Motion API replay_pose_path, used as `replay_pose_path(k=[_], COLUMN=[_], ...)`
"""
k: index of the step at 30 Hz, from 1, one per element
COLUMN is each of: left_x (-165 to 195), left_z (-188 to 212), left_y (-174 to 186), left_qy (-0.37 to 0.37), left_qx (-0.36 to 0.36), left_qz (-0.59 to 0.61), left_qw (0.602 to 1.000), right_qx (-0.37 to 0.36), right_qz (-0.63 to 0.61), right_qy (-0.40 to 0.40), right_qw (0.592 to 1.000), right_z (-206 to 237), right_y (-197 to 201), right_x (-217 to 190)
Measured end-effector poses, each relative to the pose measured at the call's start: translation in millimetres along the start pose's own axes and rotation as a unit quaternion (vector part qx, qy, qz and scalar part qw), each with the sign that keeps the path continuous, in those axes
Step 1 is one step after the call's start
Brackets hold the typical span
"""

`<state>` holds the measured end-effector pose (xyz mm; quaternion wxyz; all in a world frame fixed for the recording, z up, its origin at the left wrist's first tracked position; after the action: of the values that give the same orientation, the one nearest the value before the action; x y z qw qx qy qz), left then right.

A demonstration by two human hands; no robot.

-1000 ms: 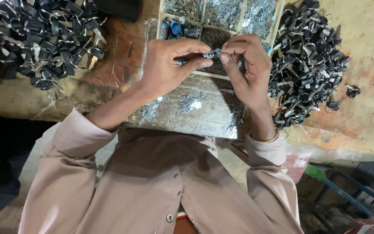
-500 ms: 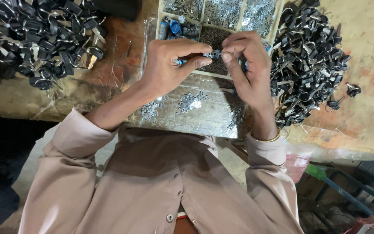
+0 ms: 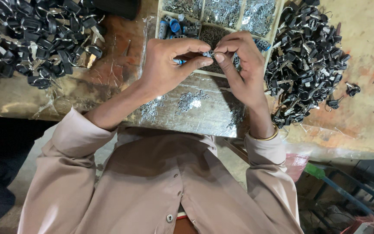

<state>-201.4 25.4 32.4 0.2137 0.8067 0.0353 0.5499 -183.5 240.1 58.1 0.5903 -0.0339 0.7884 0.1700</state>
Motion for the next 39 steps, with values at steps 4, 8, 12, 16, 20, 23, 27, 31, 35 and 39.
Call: replay_pose_path(k=[4,8,12,16,20,23,27,31,35,39], left_x=[-2,-4,-4,-2,0,1,1,0,-1,-2], left_z=[0,0,-1,0,-1,-1,0,0,1,-1], left_y=[0,-1,0,3,1,1,0,-1,-1,-2], left_qy=[0.0,-0.012,-0.029,-0.035,-0.022,-0.013,-0.006,-0.011,-0.007,-0.027], left_qx=[-0.002,0.0,0.004,0.007,0.002,0.001,0.001,-0.002,-0.007,0.0], left_qz=[-0.008,-0.012,-0.001,-0.012,-0.011,-0.005,0.0,0.003,-0.009,-0.004], left_qw=[1.0,1.0,1.0,0.999,1.0,1.0,1.0,1.0,1.0,1.0], right_qx=[-0.017,-0.012,0.042,-0.048,0.024,0.003,-0.025,-0.052,-0.059,-0.016], right_qz=[0.086,0.102,0.114,0.22,0.051,0.058,0.091,0.128,0.134,0.153], right_qy=[0.048,0.093,0.055,0.07,0.017,0.027,0.045,0.044,0.041,0.051], right_qw=[0.995,0.99,0.991,0.972,0.998,0.998,0.995,0.989,0.988,0.987], right_z=[0,0,0,-3,1,1,-1,-2,2,2], right_y=[1,5,11,17,8,4,5,8,10,21], right_x=[0,1,0,-6,-8,-9,-14,-16,-12,-7])
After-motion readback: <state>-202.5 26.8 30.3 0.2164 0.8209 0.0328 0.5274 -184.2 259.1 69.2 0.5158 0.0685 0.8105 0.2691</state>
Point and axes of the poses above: each hand's wrist, its own z-axis away from the middle knuckle, its own y-axis out of the back of the hand, x = y × z, the point moved 1 cm from there along -z, towards the middle knuckle, and after that the axes turned 14 degrees about -z, right-handed, at the moved point
